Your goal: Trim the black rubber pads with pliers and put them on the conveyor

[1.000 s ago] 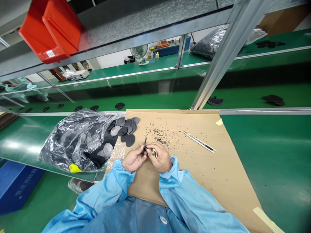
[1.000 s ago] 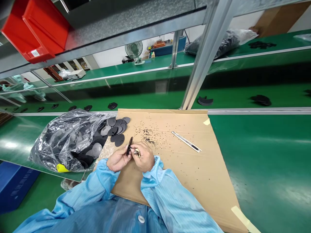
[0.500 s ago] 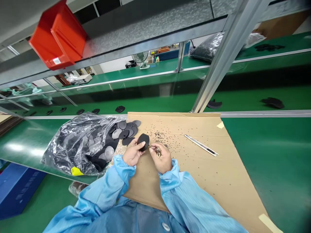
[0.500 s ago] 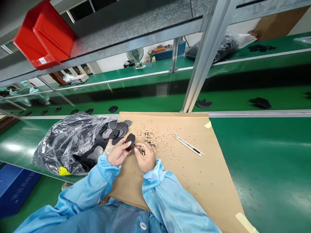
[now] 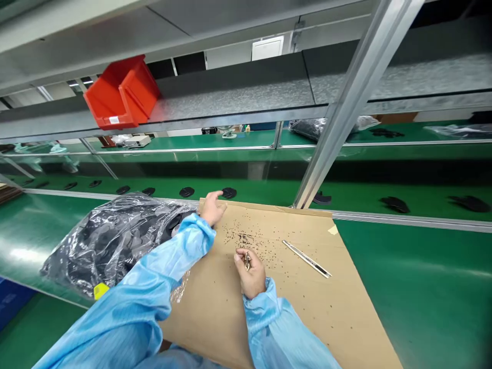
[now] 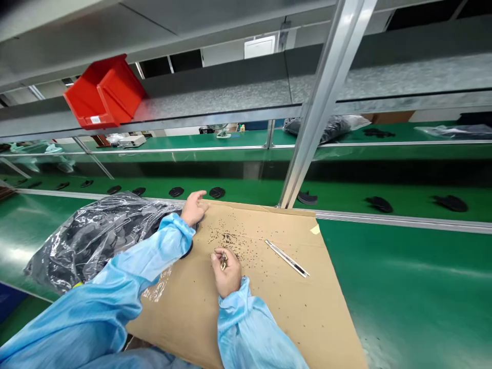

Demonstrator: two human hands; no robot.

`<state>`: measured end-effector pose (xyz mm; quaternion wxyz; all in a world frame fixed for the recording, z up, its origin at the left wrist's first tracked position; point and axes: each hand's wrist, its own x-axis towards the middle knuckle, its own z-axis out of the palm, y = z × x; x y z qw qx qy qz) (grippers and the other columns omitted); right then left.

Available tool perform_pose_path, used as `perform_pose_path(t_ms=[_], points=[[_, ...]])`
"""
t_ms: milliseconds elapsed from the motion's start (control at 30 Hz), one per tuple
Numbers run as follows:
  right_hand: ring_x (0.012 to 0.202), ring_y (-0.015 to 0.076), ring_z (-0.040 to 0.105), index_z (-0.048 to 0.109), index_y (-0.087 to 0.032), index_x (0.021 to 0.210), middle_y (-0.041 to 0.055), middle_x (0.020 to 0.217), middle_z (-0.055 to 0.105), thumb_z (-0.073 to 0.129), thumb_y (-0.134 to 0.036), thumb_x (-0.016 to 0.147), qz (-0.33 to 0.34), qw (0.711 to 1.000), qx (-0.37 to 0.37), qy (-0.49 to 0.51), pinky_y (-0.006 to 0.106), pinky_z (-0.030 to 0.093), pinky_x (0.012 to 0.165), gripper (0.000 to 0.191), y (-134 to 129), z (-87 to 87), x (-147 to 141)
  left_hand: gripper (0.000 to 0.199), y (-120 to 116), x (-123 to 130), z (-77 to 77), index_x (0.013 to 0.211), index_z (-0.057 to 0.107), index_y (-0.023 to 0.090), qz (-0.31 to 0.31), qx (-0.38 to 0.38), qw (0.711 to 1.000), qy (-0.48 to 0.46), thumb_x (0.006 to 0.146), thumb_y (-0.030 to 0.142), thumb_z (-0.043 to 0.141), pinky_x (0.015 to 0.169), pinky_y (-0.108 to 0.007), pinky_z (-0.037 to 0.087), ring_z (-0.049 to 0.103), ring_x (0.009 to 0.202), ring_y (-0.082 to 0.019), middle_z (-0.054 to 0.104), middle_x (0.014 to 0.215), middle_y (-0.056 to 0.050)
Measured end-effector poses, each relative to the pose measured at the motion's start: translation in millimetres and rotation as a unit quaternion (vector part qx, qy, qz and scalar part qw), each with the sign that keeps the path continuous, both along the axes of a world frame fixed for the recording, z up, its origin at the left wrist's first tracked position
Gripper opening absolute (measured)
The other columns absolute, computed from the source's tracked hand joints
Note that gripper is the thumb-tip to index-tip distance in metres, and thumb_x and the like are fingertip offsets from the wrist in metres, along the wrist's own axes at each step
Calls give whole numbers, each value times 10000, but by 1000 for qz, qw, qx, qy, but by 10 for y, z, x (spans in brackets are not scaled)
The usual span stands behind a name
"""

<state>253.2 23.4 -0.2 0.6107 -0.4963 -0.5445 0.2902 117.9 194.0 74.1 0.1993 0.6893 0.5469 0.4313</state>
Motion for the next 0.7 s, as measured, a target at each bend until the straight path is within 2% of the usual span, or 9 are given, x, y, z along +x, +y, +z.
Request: perform_pose_path(t_ms=[100, 267, 367, 467, 533, 633, 700], points=[[673, 171, 607, 617, -183, 868, 37, 747, 643, 583, -302, 820, 3, 1000, 9, -5, 299, 504, 641, 133, 10, 5, 0, 351, -307, -53, -210, 1022, 643, 170, -23, -36, 999, 15, 679, 220, 695, 953, -420, 418, 582, 964, -248, 595, 1050, -109], [675, 167, 603, 617, -186, 862, 34, 748, 637, 580, -294, 814, -1, 1000, 13, 0, 288, 495, 638, 124, 11, -15, -21, 275, -776, -293, -556, 1004, 628, 170, -49, -17, 994, 95, 739, 244, 621, 972, -412, 415, 560, 1036, -249, 602, 1080, -111], [655, 158, 584, 614, -182, 836, 28, 726, 625, 574, -304, 812, -18, 999, -7, 25, 274, 486, 620, 130, -18, -1, -37, 291, -967, -382, -786, 1047, 602, 155, -46, 2, 989, 141, 779, 264, 566, 967, -421, 422, 552, 1052, -250, 589, 1104, -120], [618, 143, 547, 599, -178, 802, 16, 681, 591, 553, -329, 836, -77, 995, -17, 61, 256, 467, 592, 162, 7, 90, 30, 222, -1058, -388, -969, 980, 618, 149, -60, 42, 979, 191, 816, 250, 508, 937, -419, 433, 554, 1024, -250, 603, 1053, -118], [594, 135, 517, 592, -173, 792, 9, 657, 564, 540, -348, 846, -128, 990, 1, 67, 249, 448, 574, 190, 103, 196, 188, 198, -1079, -364, -1023, 945, 626, 155, -76, 66, 970, 223, 833, 233, 483, 911, -411, 437, 560, 986, -245, 612, 1013, -111], [620, 144, 522, 594, -165, 803, 20, 687, 576, 542, -369, 823, -228, 973, 14, 36, 256, 449, 598, 212, 399, 379, 652, 194, -1087, -329, -1018, 933, 629, 160, -80, 88, 960, 253, 846, 217, 466, 881, -402, 439, 560, 951, -240, 612, 998, -104], [670, 161, 550, 595, -156, 821, 42, 739, 603, 506, -371, 816, -315, 948, -37, -29, 270, 465, 638, 233, 674, 477, 1082, 195, -1089, -319, -1000, 934, 629, 157, -75, 91, 958, 263, 849, 212, 462, 869, -398, 440, 558, 943, -239, 610, 996, -102]])
